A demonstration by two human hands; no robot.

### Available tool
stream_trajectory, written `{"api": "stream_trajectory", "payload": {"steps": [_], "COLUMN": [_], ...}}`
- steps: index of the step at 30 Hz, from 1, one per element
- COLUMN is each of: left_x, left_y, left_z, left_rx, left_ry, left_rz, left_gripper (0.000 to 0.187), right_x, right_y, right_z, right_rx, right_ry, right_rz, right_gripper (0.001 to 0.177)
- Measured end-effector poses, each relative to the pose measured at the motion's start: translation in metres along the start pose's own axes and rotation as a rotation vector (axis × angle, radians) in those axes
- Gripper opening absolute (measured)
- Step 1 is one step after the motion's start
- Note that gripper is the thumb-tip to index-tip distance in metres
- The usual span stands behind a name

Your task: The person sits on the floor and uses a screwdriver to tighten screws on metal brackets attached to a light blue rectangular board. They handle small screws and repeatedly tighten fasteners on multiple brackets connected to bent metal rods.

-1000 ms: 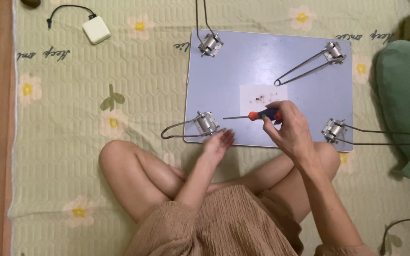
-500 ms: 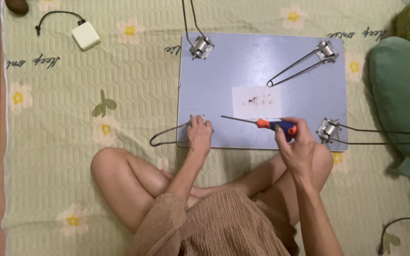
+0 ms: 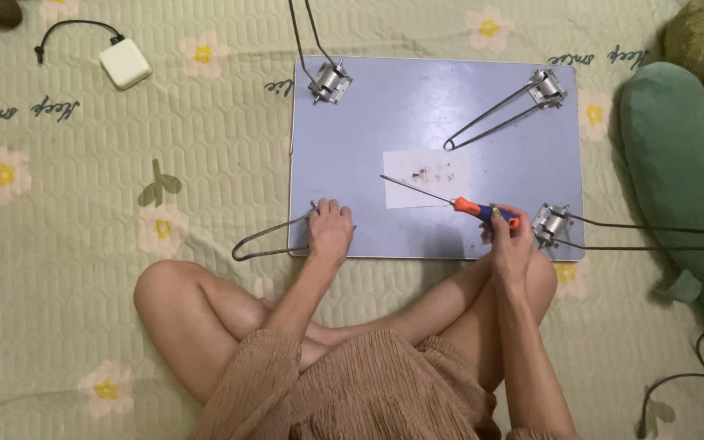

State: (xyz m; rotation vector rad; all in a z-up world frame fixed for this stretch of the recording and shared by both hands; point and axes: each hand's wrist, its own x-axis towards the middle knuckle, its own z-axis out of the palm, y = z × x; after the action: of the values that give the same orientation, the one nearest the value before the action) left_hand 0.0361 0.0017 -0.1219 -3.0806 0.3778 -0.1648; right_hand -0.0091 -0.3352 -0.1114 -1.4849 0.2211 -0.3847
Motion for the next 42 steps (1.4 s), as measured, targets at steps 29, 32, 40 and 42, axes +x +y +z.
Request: {"api": "stream_trajectory", "payload": {"steps": [29, 32, 40, 42], "left_x": [0.099, 0.091, -0.023, -0.052], "left_y": [0.110, 0.110, 0.063, 0.015], "left_z": [-0.011, -0.029, -0.178, -0.209], "left_rx": [-0.487, -0.531, -0.562, -0.556], "left_ry": [0.336, 0.326, 0.430, 0.476], "left_rz": [0.016, 0.000, 0.033, 0.036], "left_gripper": [0.025, 0.036, 0.045, 0.042], "right_x": [0.025, 0.026, 0.030, 0.029], "right_y": [0.055, 0.058, 0.063, 0.063], "right_z": [-0.005, -0.006, -0.013, -0.011], "right_rx": [0.525, 0.526, 0.579, 0.549], "right_ry": [0.160, 0.126, 0.109, 0.096], "right_rz": [0.254, 0.231, 0.239, 0.237], "right_gripper": [0.021, 0.023, 0.023, 0.024]}}
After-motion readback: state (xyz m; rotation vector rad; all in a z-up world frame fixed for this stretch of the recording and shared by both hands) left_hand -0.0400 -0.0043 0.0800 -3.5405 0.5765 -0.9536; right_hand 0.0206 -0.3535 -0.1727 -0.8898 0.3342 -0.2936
